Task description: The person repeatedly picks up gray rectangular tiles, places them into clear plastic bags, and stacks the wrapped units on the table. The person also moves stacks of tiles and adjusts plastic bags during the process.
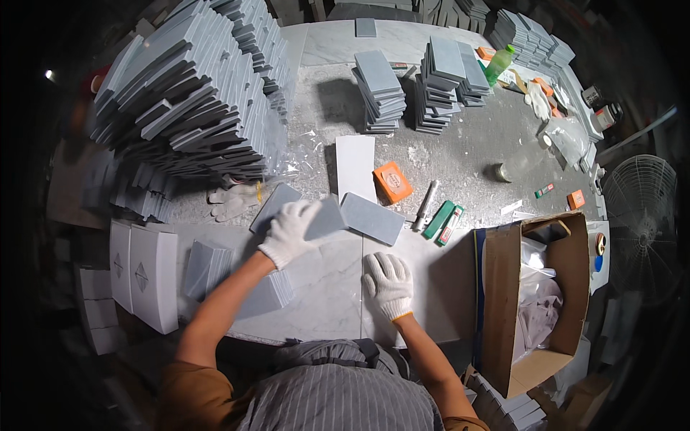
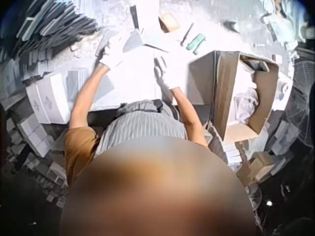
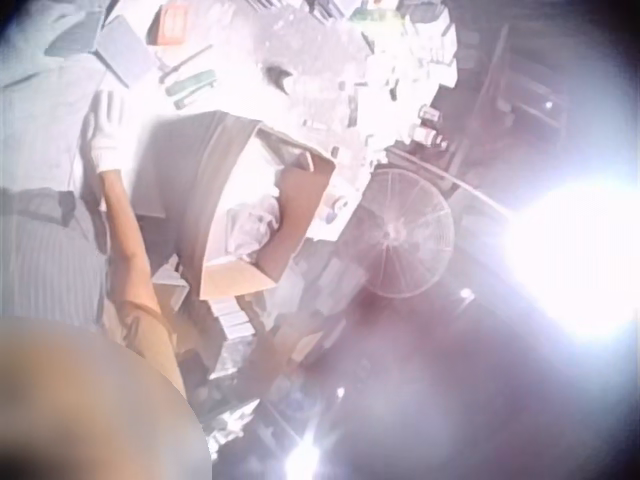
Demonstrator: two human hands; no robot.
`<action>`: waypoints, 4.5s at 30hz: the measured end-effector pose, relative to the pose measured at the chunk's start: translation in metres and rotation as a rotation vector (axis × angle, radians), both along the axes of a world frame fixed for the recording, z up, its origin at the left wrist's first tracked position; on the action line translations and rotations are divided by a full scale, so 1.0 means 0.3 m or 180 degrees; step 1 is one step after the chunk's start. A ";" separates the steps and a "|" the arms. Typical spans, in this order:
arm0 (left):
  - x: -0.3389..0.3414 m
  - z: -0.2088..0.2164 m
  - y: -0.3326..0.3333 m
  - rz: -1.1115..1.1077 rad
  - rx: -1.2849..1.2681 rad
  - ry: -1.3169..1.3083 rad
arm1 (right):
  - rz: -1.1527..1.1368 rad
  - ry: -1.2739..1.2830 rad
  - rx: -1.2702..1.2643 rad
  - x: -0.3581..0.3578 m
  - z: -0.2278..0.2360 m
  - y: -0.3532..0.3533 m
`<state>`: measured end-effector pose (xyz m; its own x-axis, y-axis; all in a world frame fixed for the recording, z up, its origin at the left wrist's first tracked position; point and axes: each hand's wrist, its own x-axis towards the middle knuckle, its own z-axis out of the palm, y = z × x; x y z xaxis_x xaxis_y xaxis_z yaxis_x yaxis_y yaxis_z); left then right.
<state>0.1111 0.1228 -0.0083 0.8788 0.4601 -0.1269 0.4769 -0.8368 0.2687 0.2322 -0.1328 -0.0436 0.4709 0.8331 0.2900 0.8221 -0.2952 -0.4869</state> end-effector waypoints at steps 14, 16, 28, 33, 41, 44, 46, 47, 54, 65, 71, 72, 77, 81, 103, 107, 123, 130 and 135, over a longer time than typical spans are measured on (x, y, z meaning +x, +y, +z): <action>-0.100 0.051 -0.330 -0.0185 -0.4182 0.0199 | 0.0222 0.0006 -0.0157 0.049 -0.133 -0.048; -0.137 -0.027 -0.316 -0.0229 -0.4048 0.0244 | 0.0318 0.0104 -0.0157 0.068 -0.142 -0.055; 0.013 -0.105 -0.400 -0.0955 -0.1379 0.0887 | 0.0747 0.0087 -0.0387 0.147 -0.149 -0.069; 0.147 -0.052 -0.323 -0.1178 0.0209 -0.0559 | 0.0749 0.0207 -0.0247 0.161 -0.137 -0.058; 0.396 -0.124 -0.109 -0.1944 0.0647 0.0065 | 0.0674 0.0297 -0.0245 0.154 -0.124 -0.052; 0.422 -0.097 -0.084 -0.2040 0.0373 0.0373 | 0.0762 0.0190 -0.0270 0.159 -0.151 -0.054; 0.419 -0.078 -0.082 -0.1667 0.0093 0.0626 | 0.0761 0.0196 -0.0231 0.156 -0.126 -0.052; 0.404 -0.070 -0.082 -0.1190 -0.0069 0.0623 | 0.0739 0.0145 -0.0204 0.158 -0.105 -0.047; 0.095 0.116 -0.270 -0.0709 -0.0499 -0.0355 | 0.0619 0.0114 -0.0473 0.154 -0.144 -0.071; -0.174 -0.178 -0.534 -0.0830 -0.0090 -0.0572 | 0.0676 0.0318 -0.0289 0.167 -0.175 -0.068; -0.169 -0.186 -0.544 -0.0902 0.0046 -0.0403 | 0.0717 0.0339 -0.0256 0.166 -0.155 -0.064; -0.164 -0.177 -0.543 -0.0939 0.0072 -0.0370 | 0.0717 0.0362 -0.0232 0.166 -0.152 -0.065; -0.142 -0.164 -0.528 -0.1066 0.0012 -0.0122 | 0.0652 0.0454 -0.0062 0.168 -0.170 -0.064; -0.137 -0.191 -0.524 -0.1091 0.0044 -0.0172 | 0.0180 0.0646 -0.0087 0.154 -0.178 -0.052; -0.202 -0.104 -0.447 0.0092 -0.0060 -0.0671 | 0.0371 0.1006 0.0213 0.147 -0.088 -0.087; -0.250 0.030 -0.373 0.0303 -0.0062 -0.1710 | 0.1142 0.0021 0.0178 0.097 -0.012 -0.235; -0.262 -0.152 -0.439 -0.1407 0.0200 -0.0949 | 0.1385 -0.0379 0.0028 0.042 -0.057 -0.317; -0.124 -0.146 -0.582 -0.1739 0.0209 -0.0922 | 0.1350 -0.0290 0.0100 0.035 -0.102 -0.374; -0.161 -0.217 -0.579 -0.2123 0.0699 -0.0894 | 0.0710 -0.0277 0.0611 -0.002 -0.012 -0.364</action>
